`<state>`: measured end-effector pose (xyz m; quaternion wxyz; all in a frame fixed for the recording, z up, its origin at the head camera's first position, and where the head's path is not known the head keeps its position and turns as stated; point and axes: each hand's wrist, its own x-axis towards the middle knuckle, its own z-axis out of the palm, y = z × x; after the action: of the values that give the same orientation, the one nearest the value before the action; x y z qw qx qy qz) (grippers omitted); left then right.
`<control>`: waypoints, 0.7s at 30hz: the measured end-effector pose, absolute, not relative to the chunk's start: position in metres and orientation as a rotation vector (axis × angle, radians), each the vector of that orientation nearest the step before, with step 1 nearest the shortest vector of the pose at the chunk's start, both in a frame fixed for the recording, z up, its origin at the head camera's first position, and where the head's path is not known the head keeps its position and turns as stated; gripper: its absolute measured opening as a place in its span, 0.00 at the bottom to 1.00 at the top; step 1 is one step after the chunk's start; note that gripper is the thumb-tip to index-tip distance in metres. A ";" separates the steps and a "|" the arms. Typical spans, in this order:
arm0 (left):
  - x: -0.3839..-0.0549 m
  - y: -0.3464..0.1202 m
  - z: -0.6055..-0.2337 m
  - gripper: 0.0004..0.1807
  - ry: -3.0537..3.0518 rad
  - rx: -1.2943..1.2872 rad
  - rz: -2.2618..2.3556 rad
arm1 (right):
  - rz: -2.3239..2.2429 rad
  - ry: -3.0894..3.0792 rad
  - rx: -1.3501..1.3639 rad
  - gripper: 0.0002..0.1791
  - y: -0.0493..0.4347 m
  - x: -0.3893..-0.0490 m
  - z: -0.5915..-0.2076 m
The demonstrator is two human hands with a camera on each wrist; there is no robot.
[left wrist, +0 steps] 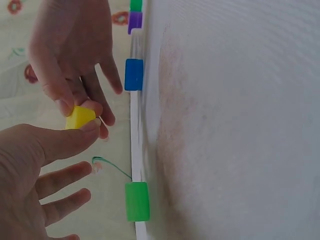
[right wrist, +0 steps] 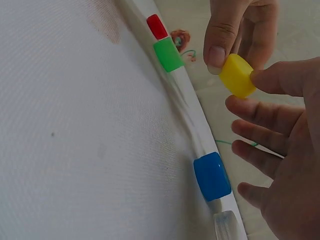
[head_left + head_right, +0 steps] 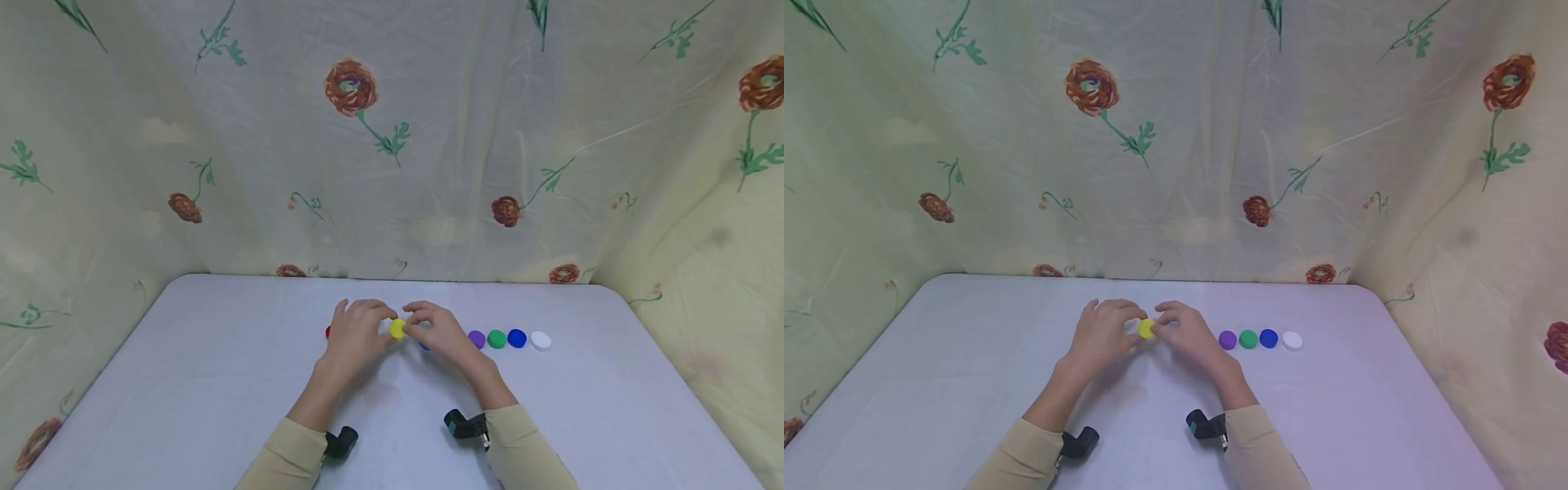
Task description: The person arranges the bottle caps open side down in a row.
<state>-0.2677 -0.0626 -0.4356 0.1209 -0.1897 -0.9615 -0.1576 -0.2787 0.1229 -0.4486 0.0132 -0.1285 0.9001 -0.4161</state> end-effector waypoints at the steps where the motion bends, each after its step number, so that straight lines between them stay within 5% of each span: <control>1: -0.268 -0.062 -0.435 0.17 -2.806 -0.557 -0.461 | -1.294 2.800 -0.397 0.10 0.123 -0.279 -0.449; 14: -0.267 -0.063 -0.435 0.14 -2.857 -0.558 -0.445 | -1.142 2.785 -0.476 0.08 0.130 -0.278 -0.449; 21: -0.266 -0.062 -0.437 0.14 -2.875 -0.551 -0.474 | -1.040 2.851 -0.517 0.16 0.129 -0.277 -0.451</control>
<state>-0.2664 -0.0622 -0.4366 0.0880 -0.1851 -0.9657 -0.1594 -0.2775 0.1288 -0.4506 0.0317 -0.1678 0.9257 -0.3376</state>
